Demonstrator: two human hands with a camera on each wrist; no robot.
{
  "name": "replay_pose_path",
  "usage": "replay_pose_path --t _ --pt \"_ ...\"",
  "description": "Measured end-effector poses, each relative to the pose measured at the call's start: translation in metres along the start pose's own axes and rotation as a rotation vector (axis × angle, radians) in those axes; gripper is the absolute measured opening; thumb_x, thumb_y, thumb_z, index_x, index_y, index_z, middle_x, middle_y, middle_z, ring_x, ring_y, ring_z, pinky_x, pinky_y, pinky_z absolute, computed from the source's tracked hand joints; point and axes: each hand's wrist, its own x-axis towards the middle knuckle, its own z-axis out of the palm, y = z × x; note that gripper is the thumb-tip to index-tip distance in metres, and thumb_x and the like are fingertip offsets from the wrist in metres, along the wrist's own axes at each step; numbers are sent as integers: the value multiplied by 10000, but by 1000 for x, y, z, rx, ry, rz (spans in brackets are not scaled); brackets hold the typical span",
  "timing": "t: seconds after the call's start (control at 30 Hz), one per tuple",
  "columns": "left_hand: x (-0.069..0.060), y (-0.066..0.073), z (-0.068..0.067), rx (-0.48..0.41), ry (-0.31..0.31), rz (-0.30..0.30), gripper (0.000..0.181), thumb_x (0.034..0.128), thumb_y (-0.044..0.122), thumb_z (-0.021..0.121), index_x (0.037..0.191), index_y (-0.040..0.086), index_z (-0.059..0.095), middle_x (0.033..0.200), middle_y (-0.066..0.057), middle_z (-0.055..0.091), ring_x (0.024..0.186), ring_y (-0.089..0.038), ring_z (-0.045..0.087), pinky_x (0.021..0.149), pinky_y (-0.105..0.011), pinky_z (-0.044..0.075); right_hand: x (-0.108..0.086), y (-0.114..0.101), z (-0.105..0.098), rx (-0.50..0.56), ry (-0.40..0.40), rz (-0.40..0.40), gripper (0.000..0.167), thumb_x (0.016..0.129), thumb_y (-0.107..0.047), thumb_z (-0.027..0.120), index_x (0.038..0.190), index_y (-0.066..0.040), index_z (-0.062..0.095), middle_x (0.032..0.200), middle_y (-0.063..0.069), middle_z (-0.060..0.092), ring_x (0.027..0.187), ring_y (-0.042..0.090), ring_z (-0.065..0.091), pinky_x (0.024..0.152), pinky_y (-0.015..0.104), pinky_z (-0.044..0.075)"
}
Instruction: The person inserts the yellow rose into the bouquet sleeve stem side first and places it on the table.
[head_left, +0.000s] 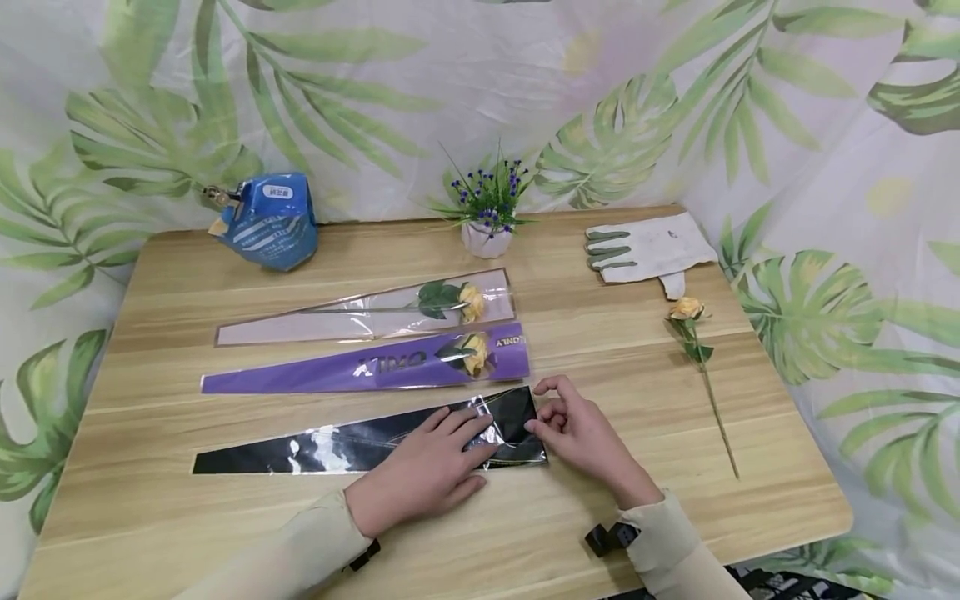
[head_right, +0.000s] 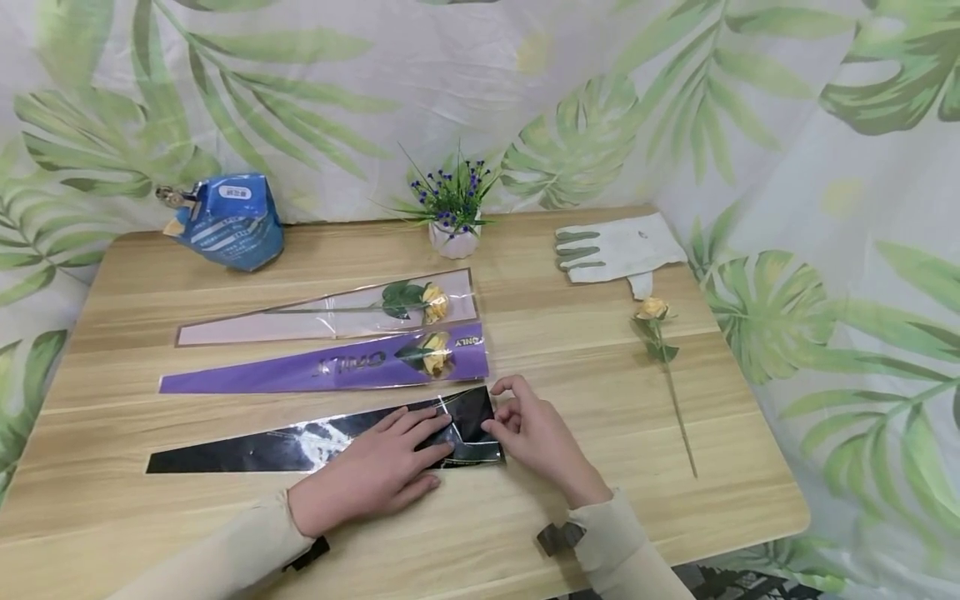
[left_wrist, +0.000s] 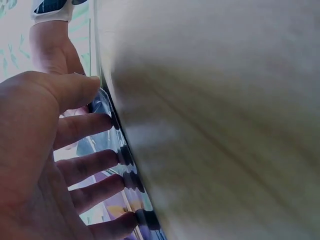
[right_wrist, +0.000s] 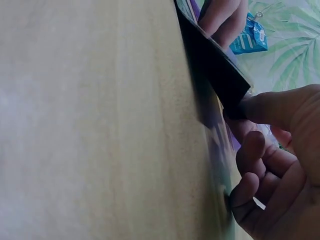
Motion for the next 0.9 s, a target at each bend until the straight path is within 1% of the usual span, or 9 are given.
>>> replay_pose_path --t 0.17,0.37,0.43,0.53,0.63,0.7,0.77,0.83,0.9 --pt "3 2 0 25 -3 -11 470 1021 466 558 1410 207 604 1533 -103 451 1395 -332 404 1091 -572 350 -1 0 1 1 0 -22 294 927 -113 761 1179 -138 611 828 -62 661 625 129 577 539 279 487" --pt "9 5 -2 116 -45 4 515 1019 504 542 1457 234 568 1578 -41 404 1348 -342 437 1034 -584 407 -3 -2 -1 -17 -42 31 121 972 -254 717 1071 -189 698 827 -84 653 673 120 586 589 295 498" --pt "11 6 -2 150 -51 9 519 1017 521 534 1461 254 564 1568 -27 421 1333 -350 451 1012 -583 427 -4 -3 -3 -23 -67 29 123 1004 -276 669 1087 -199 715 888 -90 674 735 116 605 645 306 508" --pt "12 7 -2 180 -49 9 510 1015 532 531 1453 272 573 1547 -20 449 1316 -351 467 986 -581 448 -6 -3 -6 -16 -104 -10 180 1042 -247 602 1170 -194 718 1024 -86 685 832 121 613 723 321 510" --pt "13 7 -2 177 -38 4 484 1015 529 535 1429 286 597 1530 -14 470 1297 -343 477 969 -581 459 -6 -1 -7 -15 -131 -60 215 1045 -218 596 1230 -201 703 1084 -81 668 816 133 590 704 313 496" --pt "14 6 -2 149 -32 -10 461 1017 523 534 1410 294 615 1523 -5 479 1288 -332 478 976 -577 451 -6 1 -7 -18 -132 -77 225 1028 -220 629 1241 -204 699 1035 -77 655 735 143 554 634 300 476" --pt "16 7 -2 74 -24 -49 438 1018 525 532 1370 293 651 1506 11 499 1272 -310 480 1011 -567 418 -5 2 -6 -28 -119 -96 224 1011 -223 658 1229 -198 704 987 -80 642 693 146 532 595 291 456" --pt "19 9 -2 -50 -7 -124 407 1018 528 533 1301 289 702 1465 29 541 1246 -274 486 1042 -556 379 -5 3 -4 -35 -105 -115 223 996 -226 682 1215 -191 709 936 -86 626 677 138 526 580 284 448" --pt "24 11 -3 -192 29 -217 391 1015 539 531 1205 276 751 1372 51 610 1188 -227 503 1040 -543 360 -3 3 -2 -40 -98 -147 232 982 -228 702 1209 -182 708 898 -92 603 665 128 520 573 279 447"
